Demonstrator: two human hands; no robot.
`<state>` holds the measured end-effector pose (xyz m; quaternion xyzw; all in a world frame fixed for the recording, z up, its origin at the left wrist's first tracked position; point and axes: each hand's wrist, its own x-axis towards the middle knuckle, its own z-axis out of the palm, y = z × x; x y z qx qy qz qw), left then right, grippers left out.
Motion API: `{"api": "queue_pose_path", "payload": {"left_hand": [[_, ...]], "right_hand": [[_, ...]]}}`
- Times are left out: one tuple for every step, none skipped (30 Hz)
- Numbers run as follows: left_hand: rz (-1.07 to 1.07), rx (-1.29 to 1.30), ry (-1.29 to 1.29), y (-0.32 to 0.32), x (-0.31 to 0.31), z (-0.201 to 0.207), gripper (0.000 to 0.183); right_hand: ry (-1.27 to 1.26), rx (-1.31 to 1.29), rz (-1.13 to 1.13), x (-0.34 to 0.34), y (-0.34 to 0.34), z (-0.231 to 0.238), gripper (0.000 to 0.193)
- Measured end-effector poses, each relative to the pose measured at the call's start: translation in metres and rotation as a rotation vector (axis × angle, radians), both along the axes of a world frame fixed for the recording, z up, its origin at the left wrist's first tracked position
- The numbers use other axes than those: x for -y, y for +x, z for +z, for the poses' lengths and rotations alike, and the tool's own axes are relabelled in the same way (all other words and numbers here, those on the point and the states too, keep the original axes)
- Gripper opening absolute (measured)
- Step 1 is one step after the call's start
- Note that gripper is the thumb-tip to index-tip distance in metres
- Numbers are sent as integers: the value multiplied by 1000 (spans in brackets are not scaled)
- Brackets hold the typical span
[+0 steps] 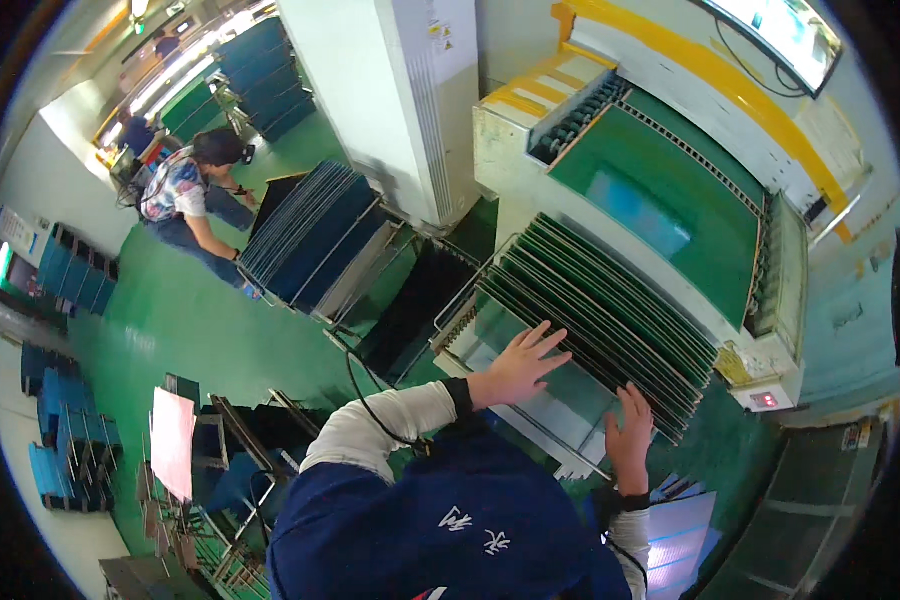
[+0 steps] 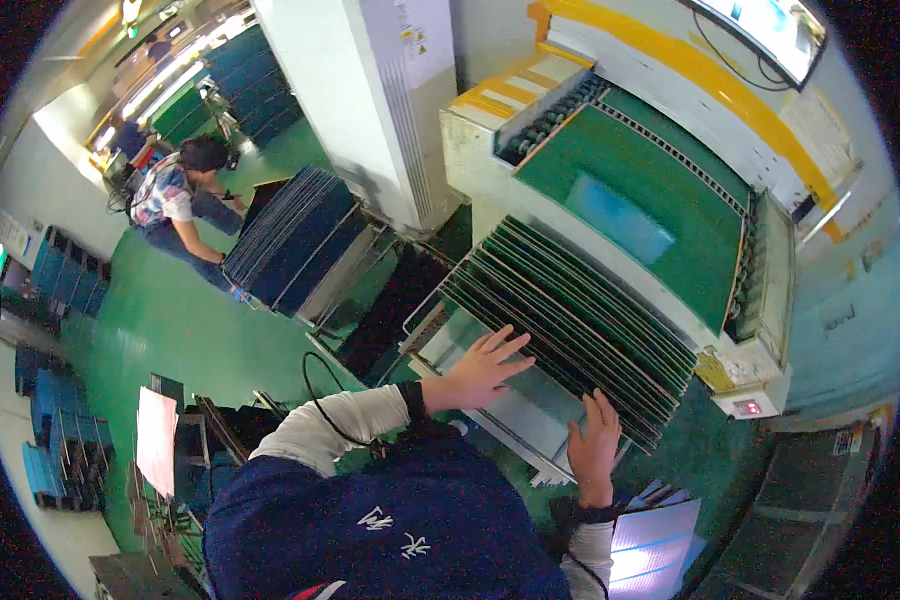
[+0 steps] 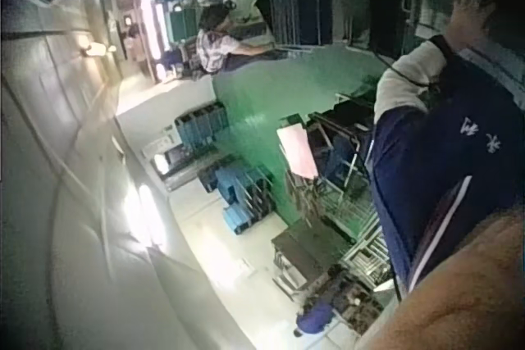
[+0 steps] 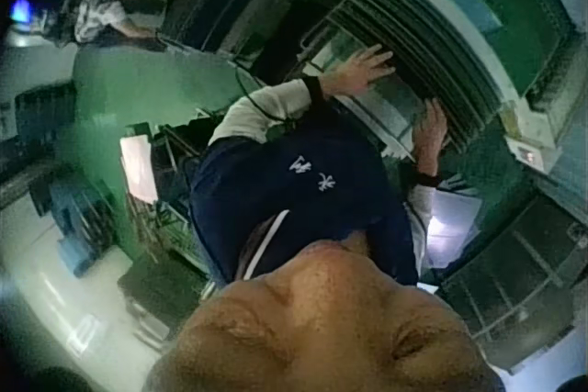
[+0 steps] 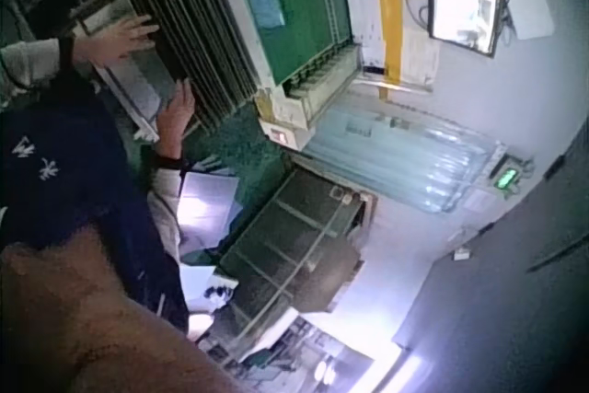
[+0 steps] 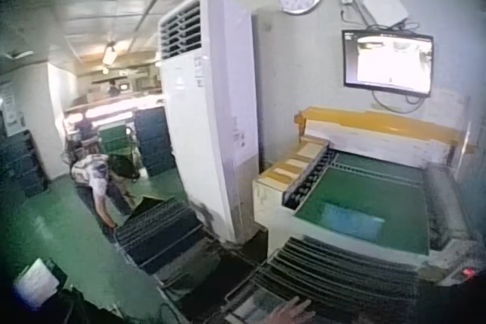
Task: Manually sorting green circuit boards into a drying or processing rack.
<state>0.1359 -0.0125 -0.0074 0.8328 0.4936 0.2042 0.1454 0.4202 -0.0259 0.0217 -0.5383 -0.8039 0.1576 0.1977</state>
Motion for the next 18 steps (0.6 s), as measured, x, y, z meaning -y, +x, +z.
{"api": "queue_pose_path", "payload": {"left_hand": [[3,-4,7,-1,2,1,67],[5,-8,15,-1,4,2,68],[8,-5,19,-1,6,2,68],[10,-2,23,0,8,2,67],[11,1,27,0,10,2,67],[16,13,35,1,11,4,66],[20,25,44,2,12,5,65],[24,37,52,3,13,6,64],[31,47,56,5,15,5,64],[37,56,60,6,17,1,63],[43,66,64,6,17,-2,63],[42,75,76,6,17,-4,63],[40,84,87,5,17,-7,63],[35,95,95,6,19,-8,62],[41,84,91,6,19,-9,63],[45,73,87,4,16,-10,63],[41,69,78,5,14,-10,63],[50,58,88,5,13,-10,65]], "right_hand": [[-23,32,6,2,-2,-2,50],[-10,78,9,3,-3,-5,49],[-2,86,8,5,-5,-4,49],[6,95,6,7,-6,-3,48],[13,103,4,8,-8,-2,48],[36,98,4,10,-8,-4,48],[58,94,4,11,-9,-6,48],[81,89,4,12,-10,-6,48],[78,71,9,13,-11,-5,46],[75,53,14,13,-12,-4,44],[71,35,18,13,-13,-3,43],[78,12,29,11,-13,-3,40],[85,-12,39,9,-14,-3,38],[88,-33,45,9,-13,-5,36],[52,-18,34,6,-12,-8,35],[16,-2,22,0,-13,-13,35],[-25,19,0,-4,-11,-17,34],[-7,38,-21,-8,-15,-19,32]]}}
